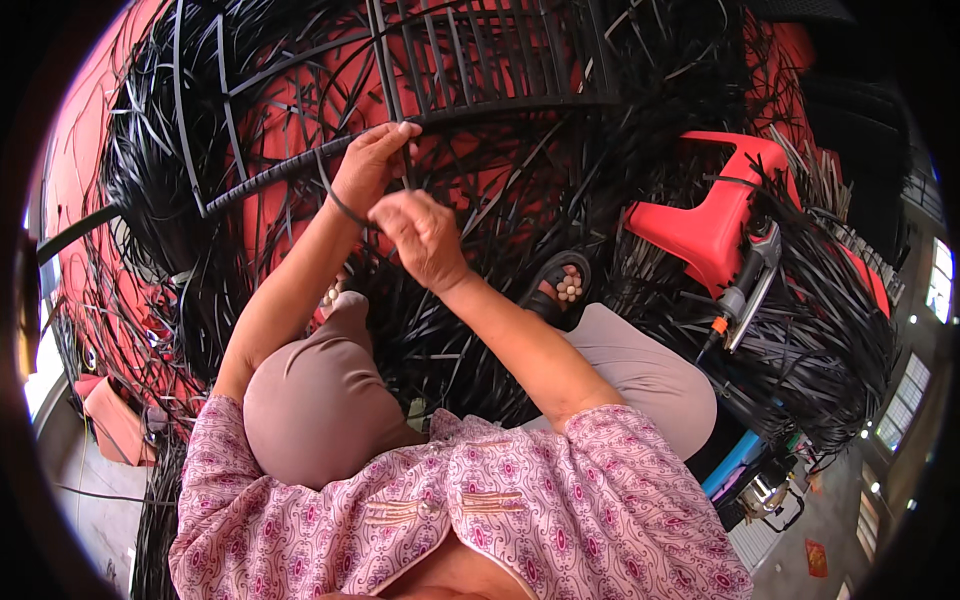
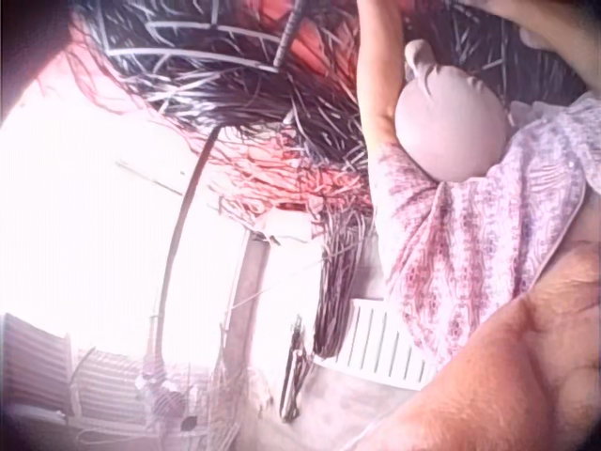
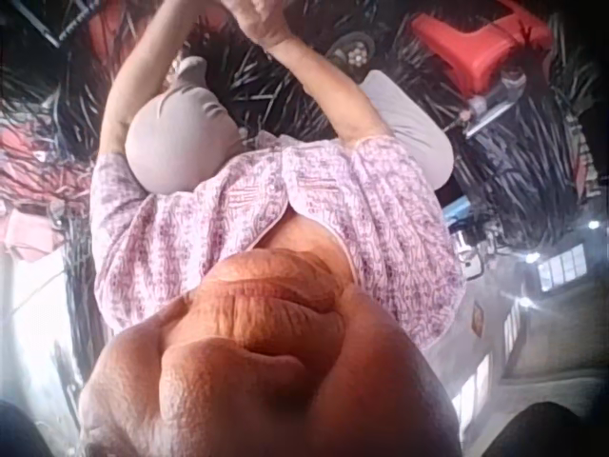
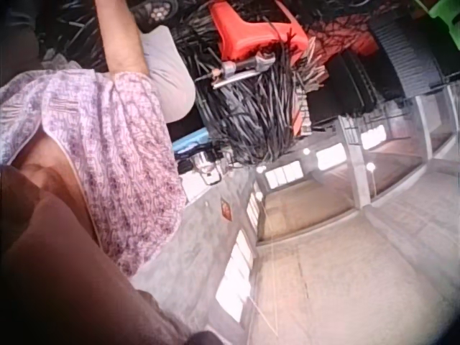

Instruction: The person weaves black synthetic strips through a metal chair frame while seated on the floor. They use an air-powered staple gun to secure the ends and scissors to trim the excess material.

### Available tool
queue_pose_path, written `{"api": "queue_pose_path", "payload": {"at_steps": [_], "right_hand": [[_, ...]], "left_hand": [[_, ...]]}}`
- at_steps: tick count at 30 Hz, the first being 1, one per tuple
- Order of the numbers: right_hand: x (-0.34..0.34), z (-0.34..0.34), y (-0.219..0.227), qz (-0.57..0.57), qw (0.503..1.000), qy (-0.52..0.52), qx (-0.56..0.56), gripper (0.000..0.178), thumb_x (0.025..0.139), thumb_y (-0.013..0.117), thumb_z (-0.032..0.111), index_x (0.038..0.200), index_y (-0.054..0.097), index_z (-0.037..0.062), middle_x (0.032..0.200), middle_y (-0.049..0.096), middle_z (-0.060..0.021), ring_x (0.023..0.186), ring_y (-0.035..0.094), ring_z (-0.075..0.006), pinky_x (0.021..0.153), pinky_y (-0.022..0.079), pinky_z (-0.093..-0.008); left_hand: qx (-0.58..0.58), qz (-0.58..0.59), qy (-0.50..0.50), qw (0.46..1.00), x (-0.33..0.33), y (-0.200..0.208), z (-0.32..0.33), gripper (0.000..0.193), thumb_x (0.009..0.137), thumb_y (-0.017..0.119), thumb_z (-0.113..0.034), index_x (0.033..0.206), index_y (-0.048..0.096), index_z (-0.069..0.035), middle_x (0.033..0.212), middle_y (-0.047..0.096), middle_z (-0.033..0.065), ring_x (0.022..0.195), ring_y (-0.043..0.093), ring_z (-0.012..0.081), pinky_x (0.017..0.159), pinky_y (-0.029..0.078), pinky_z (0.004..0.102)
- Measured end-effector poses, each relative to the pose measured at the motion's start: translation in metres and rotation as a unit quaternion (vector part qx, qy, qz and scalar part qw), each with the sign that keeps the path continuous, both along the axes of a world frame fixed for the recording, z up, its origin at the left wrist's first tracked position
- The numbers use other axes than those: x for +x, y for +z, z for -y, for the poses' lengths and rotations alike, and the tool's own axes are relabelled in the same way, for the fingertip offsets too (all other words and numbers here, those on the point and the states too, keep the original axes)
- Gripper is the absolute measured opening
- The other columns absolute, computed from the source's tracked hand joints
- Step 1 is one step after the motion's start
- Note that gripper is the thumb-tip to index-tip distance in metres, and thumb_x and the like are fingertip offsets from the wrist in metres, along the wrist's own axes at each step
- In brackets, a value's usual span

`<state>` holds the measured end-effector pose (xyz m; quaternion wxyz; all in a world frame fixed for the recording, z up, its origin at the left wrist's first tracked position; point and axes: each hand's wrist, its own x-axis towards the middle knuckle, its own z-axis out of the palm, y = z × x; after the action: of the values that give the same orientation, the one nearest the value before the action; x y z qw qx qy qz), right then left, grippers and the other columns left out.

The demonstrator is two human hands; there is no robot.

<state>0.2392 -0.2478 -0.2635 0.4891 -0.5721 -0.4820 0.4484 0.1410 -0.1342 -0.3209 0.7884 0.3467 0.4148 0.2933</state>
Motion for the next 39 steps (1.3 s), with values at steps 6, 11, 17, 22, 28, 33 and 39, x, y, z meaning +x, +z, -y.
{"api": "queue_pose_path", "payload": {"at_steps": [6,11,17,22,28,33,39], "right_hand": [[0.015,0.091,-0.068,0.423,0.774,0.468,0.051,0.009,0.084,0.061,0.017,0.088,0.065,0.0098,0.081,0.06,-0.01,0.084,0.059,-0.0315,0.08,0.046,-0.0432],[0.06,0.159,-0.089,0.311,0.521,0.751,-0.261,0.036,0.072,0.062,0.013,0.105,0.074,0.0092,0.104,0.072,-0.0148,0.101,0.068,-0.0321,0.084,0.054,-0.0439],[0.093,0.029,-0.064,0.144,0.898,0.303,-0.284,0.021,0.073,0.058,0.005,0.087,0.075,0.0067,0.085,0.072,-0.0122,0.08,0.07,-0.0253,0.071,0.055,-0.0369],[0.09,-0.064,-0.061,0.074,0.982,-0.023,-0.173,0.027,0.089,0.064,0.019,0.106,0.071,-0.0005,0.088,0.073,-0.0112,0.085,0.069,-0.0186,0.078,0.052,-0.0305],[0.054,-0.081,-0.07,-0.132,0.958,-0.073,-0.245,0.022,0.09,0.07,0.018,0.1,0.07,-0.0013,0.087,0.068,-0.0027,0.079,0.059,-0.0087,0.072,0.047,-0.0234],[0.051,-0.083,-0.094,-0.118,0.968,-0.079,-0.208,0.017,0.09,0.071,0.016,0.093,0.069,-0.0009,0.086,0.067,-0.0019,0.079,0.059,-0.0088,0.075,0.048,-0.0243],[0.047,-0.082,-0.11,-0.079,0.982,-0.085,-0.147,0.02,0.088,0.07,0.018,0.085,0.069,-0.0017,0.073,0.064,0.0008,0.068,0.054,-0.006,0.061,0.045,-0.0255]], "left_hand": [[0.007,-0.071,0.04,0.997,0.005,-0.006,0.012,0.022,0.095,0.064,-0.026,0.09,0.07,-0.005,0.078,0.067,-0.0005,0.07,0.058,0.0076,0.061,0.042,0.0237],[0.006,-0.074,0.012,0.997,0.002,-0.039,0.016,0.022,0.096,0.064,-0.027,0.101,0.071,-0.007,0.082,0.068,-0.0022,0.073,0.06,0.0064,0.064,0.043,0.022],[-0.031,-0.068,0.028,0.997,0.014,-0.024,0.023,0.023,0.097,0.062,-0.027,0.101,0.071,-0.007,0.084,0.068,-0.0023,0.073,0.061,0.0068,0.066,0.044,0.0229],[-0.037,-0.061,0.011,0.997,0.019,-0.029,0.026,0.022,0.097,0.063,-0.026,0.101,0.072,-0.006,0.083,0.069,-0.0013,0.072,0.061,0.0066,0.064,0.043,0.0223],[-0.025,-0.067,0.019,0.997,0.017,-0.037,0.025,0.022,0.097,0.062,-0.023,0.098,0.072,-0.003,0.082,0.068,-0.0017,0.068,0.055,0.0052,0.063,0.043,0.0217],[-0.007,-0.093,0.038,0.995,0.019,-0.043,0.026,0.024,0.096,0.064,-0.023,0.095,0.072,0.0,0.074,0.064,-0.0024,0.061,0.051,0.0059,0.055,0.042,0.0231],[0.081,-0.248,-0.12,0.958,0.004,-0.051,0.022,0.03,0.094,0.064,-0.027,0.09,0.072,0.002,0.068,0.066,0.0037,0.061,0.06,0.012,0.059,0.049,0.0291]]}}
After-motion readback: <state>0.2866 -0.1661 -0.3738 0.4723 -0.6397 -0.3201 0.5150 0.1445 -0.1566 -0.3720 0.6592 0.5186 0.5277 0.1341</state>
